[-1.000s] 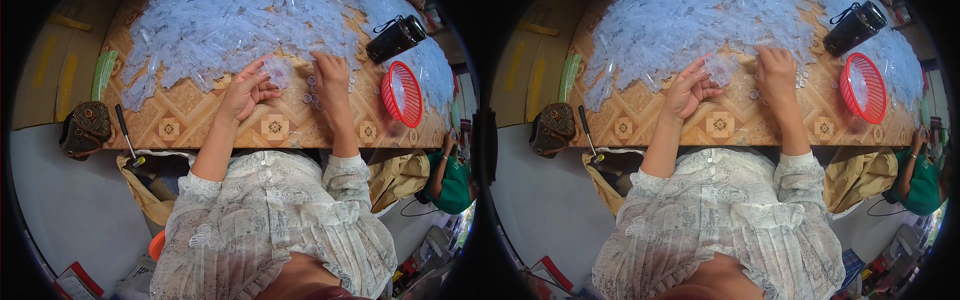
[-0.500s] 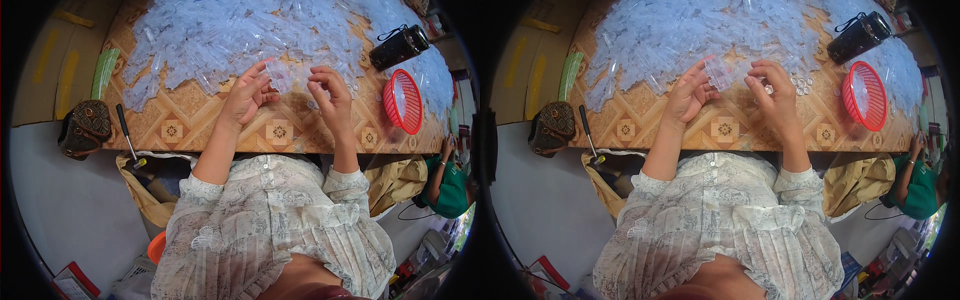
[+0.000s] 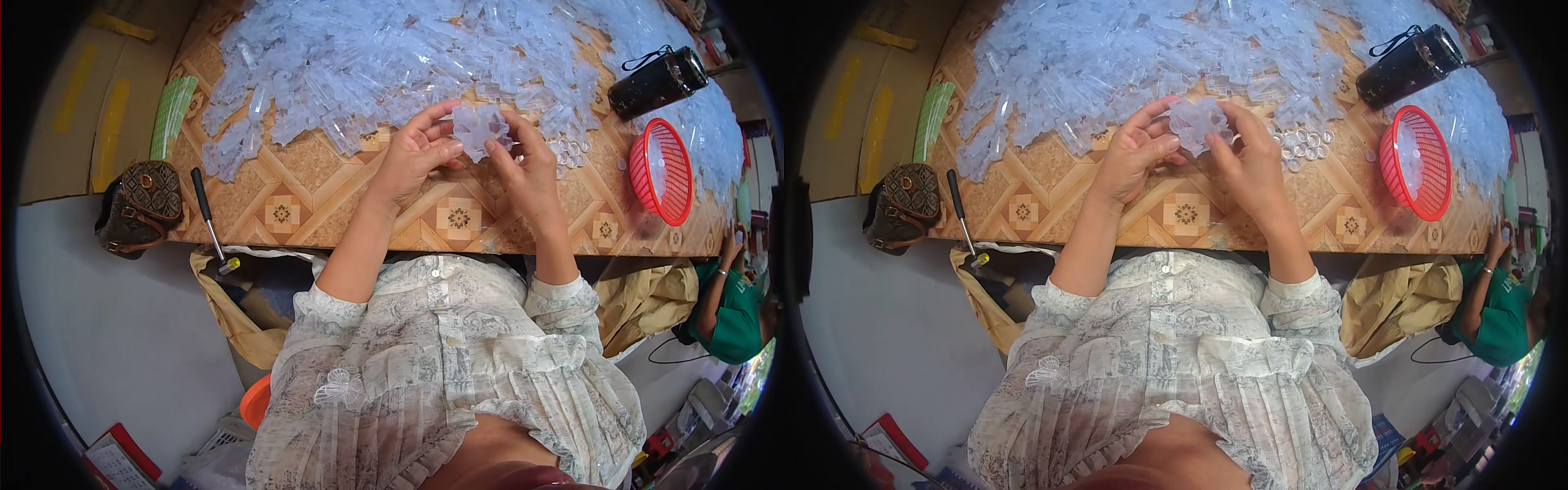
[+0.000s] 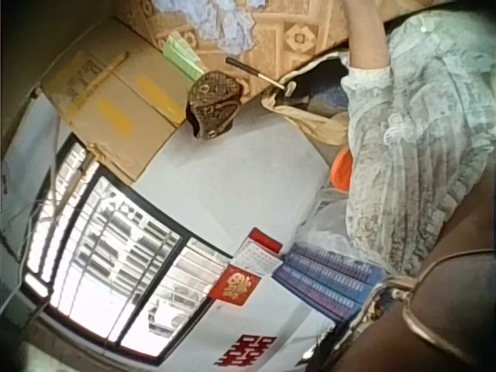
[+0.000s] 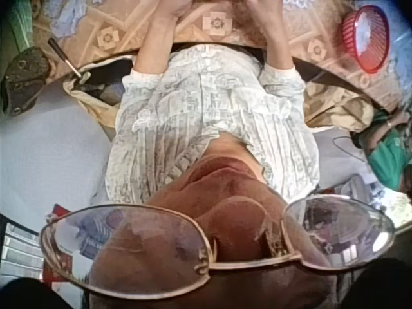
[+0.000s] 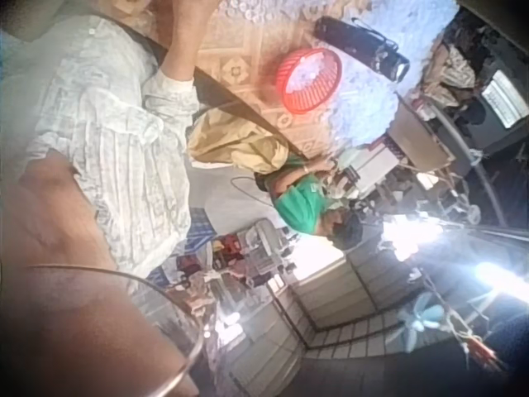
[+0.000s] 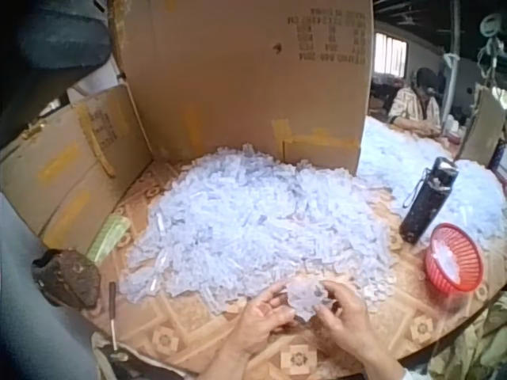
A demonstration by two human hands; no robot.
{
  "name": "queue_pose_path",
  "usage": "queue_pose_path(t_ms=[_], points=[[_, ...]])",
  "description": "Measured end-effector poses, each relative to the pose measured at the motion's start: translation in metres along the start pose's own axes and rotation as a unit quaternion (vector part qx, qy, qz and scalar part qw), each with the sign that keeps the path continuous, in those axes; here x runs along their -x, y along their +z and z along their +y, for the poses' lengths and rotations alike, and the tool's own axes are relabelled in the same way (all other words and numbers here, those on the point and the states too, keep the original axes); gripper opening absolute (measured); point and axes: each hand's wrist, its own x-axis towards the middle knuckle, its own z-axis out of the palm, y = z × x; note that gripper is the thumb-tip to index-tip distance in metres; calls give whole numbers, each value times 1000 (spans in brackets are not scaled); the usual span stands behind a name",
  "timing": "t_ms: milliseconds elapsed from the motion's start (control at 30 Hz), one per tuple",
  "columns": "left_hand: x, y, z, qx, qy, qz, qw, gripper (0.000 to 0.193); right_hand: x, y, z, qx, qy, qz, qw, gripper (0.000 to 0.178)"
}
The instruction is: The person assembles plastic components by picking up plastic housings and fitting round caps onto them by hand.
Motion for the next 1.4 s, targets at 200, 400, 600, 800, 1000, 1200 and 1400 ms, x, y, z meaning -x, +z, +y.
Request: queue_pose_path(t_ms=[200,400,600,800,1000,1200,1400], points=[[-2,2,-2,-23,9,21,999,55,1,11,0,-117,120,-41,985,38],[-4,0,-4,-27,20,63,997,51,2,7,-7,-160,96,-132,974,49],[-4,1,-4,-39,35,64,997,48,0,4,-6,-258,127,-166,943,54],[1,3,-1,-48,13,48,998,50,2,3,-10,-228,125,-156,953,61],[5,7,6,-109,93,96,985,54,0,5,-1,-273,148,-68,948,64],[-6,9,53,-702,360,304,533,56,-5,0,11,-289,148,-4,946,55],[-27,4,52,-675,294,152,659,25,-7,1,8,-405,203,-17,891,55]])
